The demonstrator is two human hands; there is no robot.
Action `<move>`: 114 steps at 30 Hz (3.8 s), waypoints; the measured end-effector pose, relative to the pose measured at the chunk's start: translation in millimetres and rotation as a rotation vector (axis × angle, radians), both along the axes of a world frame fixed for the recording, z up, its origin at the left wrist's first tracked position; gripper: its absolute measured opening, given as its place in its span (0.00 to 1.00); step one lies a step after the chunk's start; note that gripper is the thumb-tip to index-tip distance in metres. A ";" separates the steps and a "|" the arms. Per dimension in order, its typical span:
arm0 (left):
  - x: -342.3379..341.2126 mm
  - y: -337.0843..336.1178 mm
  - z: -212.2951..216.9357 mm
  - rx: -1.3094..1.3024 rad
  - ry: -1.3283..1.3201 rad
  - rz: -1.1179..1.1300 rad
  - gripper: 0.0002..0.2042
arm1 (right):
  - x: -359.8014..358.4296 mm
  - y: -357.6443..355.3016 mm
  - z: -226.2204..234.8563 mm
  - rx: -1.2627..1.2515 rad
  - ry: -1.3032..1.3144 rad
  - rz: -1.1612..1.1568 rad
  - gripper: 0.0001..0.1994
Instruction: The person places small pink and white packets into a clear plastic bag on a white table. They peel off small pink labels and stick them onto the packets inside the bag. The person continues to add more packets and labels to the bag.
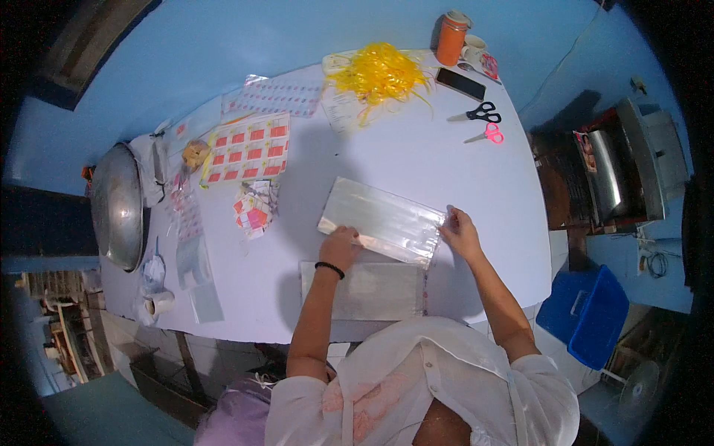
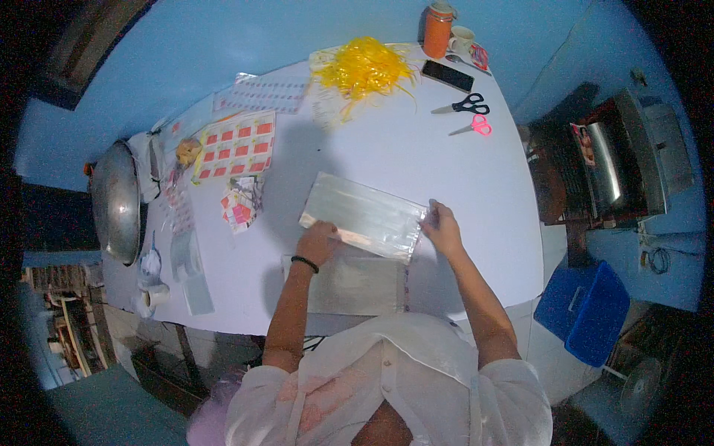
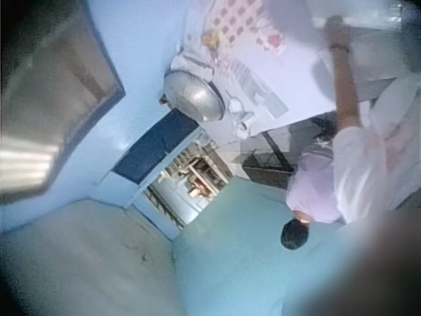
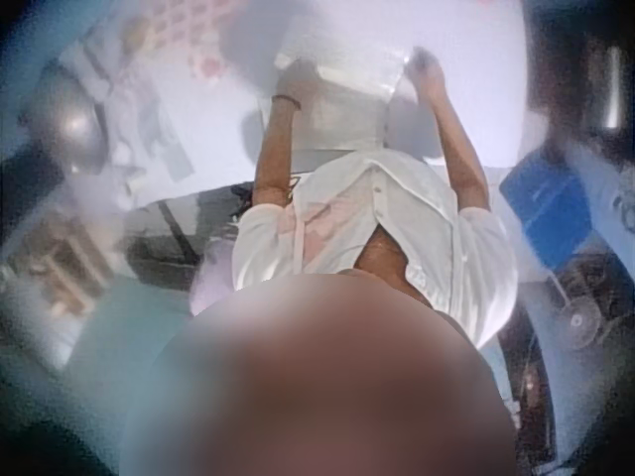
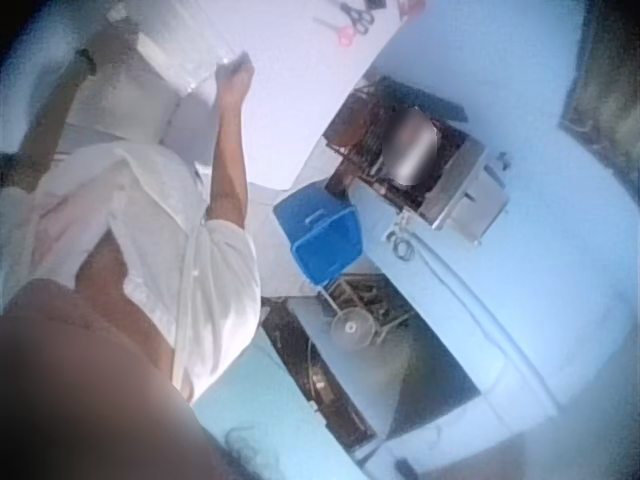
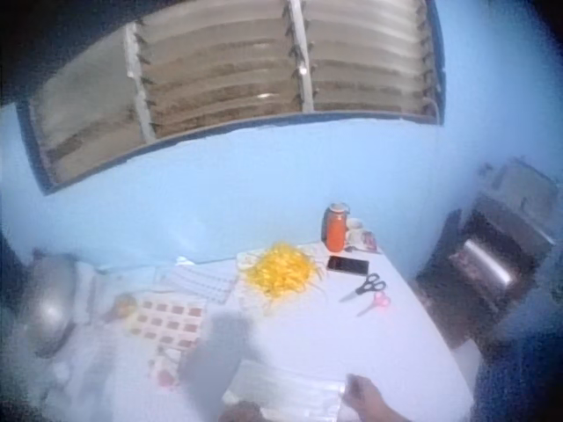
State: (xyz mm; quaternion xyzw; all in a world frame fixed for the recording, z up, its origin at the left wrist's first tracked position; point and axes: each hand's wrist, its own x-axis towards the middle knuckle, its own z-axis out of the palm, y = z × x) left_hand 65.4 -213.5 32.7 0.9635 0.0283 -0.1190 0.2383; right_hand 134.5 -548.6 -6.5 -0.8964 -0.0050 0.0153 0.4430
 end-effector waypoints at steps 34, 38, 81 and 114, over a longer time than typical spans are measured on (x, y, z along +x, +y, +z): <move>-161.6 68.3 -2.6 -1.098 -0.153 0.868 0.17 | -63.9 54.8 53.2 0.521 0.614 0.415 0.06; -167.8 67.7 -20.2 -1.047 -0.170 0.838 0.16 | -73.7 52.4 50.2 0.584 0.662 0.392 0.07; 142.8 -92.8 -14.4 -0.446 -0.103 -0.210 0.15 | -17.4 -61.0 0.4 0.032 0.155 -0.013 0.23; 4.7 -211.5 -26.5 -0.361 -0.125 -0.281 0.05 | -111.6 -85.5 57.9 -0.206 -0.153 0.152 0.13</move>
